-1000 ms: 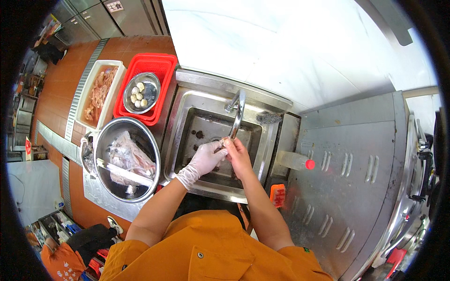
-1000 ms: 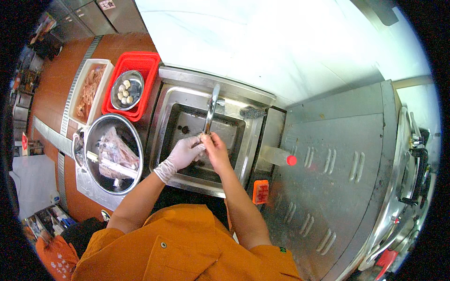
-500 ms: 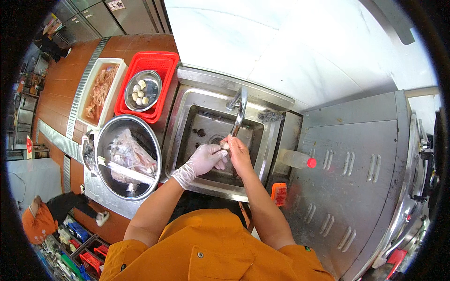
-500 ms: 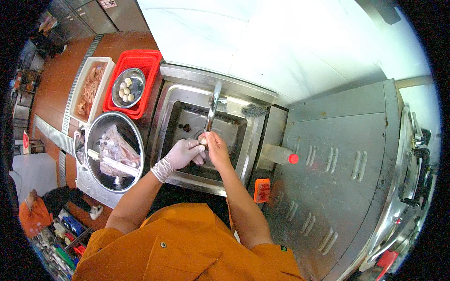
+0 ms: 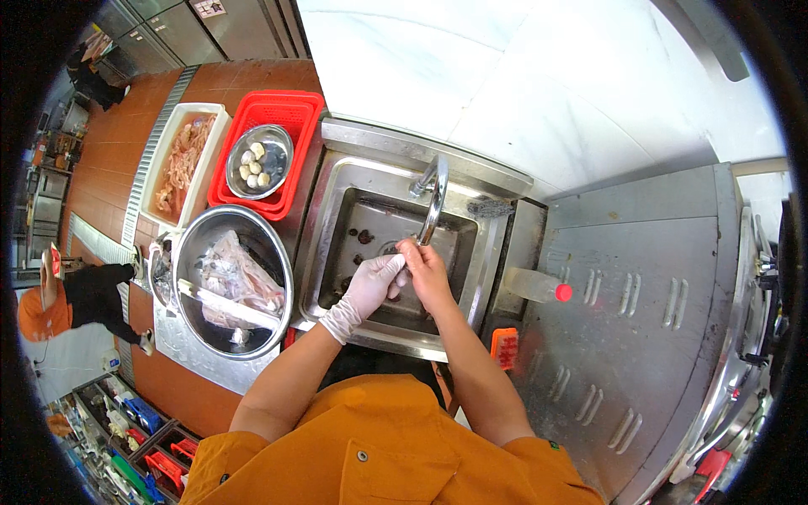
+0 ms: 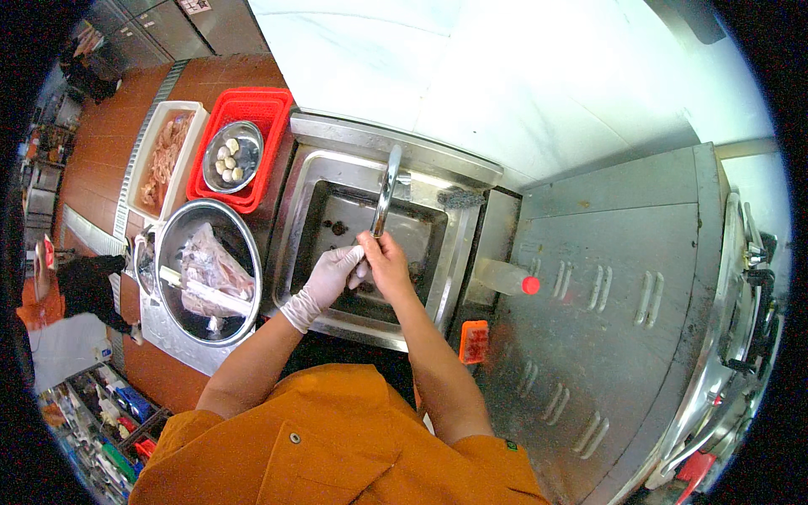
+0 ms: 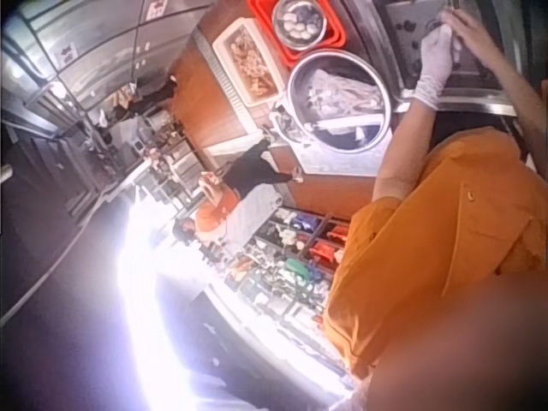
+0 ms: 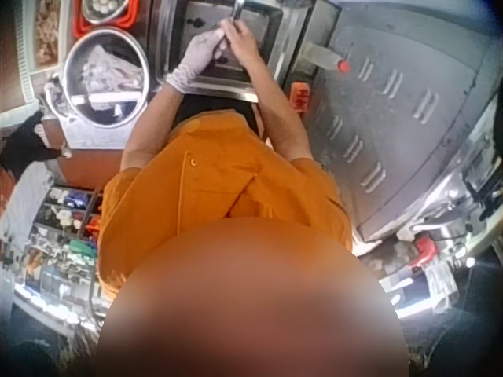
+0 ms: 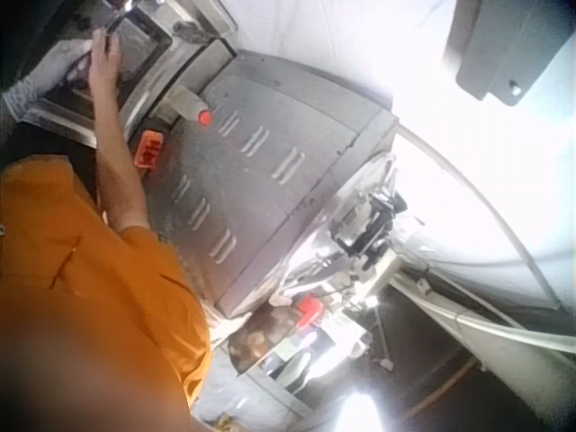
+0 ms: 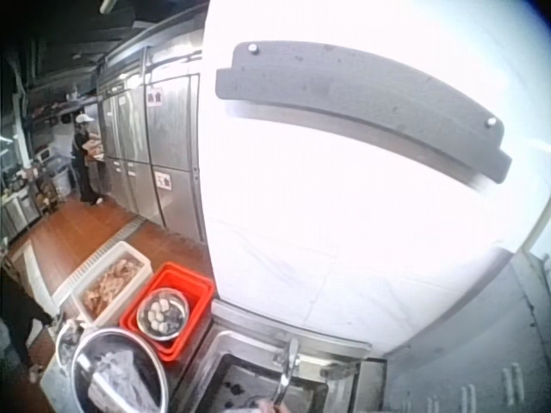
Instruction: The person walks to a sink carrying two bowls, then repeatedly picks up small brown mushrooms, peels off their outer layers by hand, rinses them under running water, and places the cleaned mushrooms into a metal bowl. The person continues this process for several mushrooms and finishes by rinsing the sink.
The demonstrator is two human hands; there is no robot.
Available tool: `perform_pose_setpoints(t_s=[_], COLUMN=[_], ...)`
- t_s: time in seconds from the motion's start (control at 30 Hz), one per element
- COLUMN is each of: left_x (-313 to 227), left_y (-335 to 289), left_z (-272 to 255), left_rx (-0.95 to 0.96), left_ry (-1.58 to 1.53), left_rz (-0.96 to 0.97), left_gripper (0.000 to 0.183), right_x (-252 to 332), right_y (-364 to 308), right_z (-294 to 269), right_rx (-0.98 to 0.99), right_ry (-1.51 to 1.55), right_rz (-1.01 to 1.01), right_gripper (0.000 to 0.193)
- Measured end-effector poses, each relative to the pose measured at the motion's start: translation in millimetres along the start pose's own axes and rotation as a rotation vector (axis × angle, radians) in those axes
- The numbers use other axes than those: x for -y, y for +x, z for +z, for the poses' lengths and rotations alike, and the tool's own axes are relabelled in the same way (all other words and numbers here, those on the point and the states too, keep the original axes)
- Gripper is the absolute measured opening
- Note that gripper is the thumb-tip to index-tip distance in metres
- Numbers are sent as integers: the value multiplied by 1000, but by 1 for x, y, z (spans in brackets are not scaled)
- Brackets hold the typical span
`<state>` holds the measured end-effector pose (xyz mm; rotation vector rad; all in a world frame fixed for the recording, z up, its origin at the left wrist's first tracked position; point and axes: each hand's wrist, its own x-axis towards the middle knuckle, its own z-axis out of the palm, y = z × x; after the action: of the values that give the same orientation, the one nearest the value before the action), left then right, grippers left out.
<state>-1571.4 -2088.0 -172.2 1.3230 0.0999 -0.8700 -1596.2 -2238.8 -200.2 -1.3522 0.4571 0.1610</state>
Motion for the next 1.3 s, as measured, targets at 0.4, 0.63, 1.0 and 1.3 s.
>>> perform_pose_setpoints(t_s=[0.4,0.63,1.0,1.3], left_x=[-5,-11,-28,-34], left_y=[4,13,17,20], left_z=[-14,-10,-11,-12], left_rx=[117,-22,227,45], left_ry=[-480,104,-13,181], left_rz=[-113,52,17,61], left_gripper=[32,25,36,35], right_x=[14,6,33,11], right_y=[11,10,14,9], right_z=[-21,-13,-34,-31], right_rx=[275,189,190,55], right_ry=[-103,20,-255,-27], right_rz=[49,-23,-212,-113], right_gripper=[33,37,29,19])
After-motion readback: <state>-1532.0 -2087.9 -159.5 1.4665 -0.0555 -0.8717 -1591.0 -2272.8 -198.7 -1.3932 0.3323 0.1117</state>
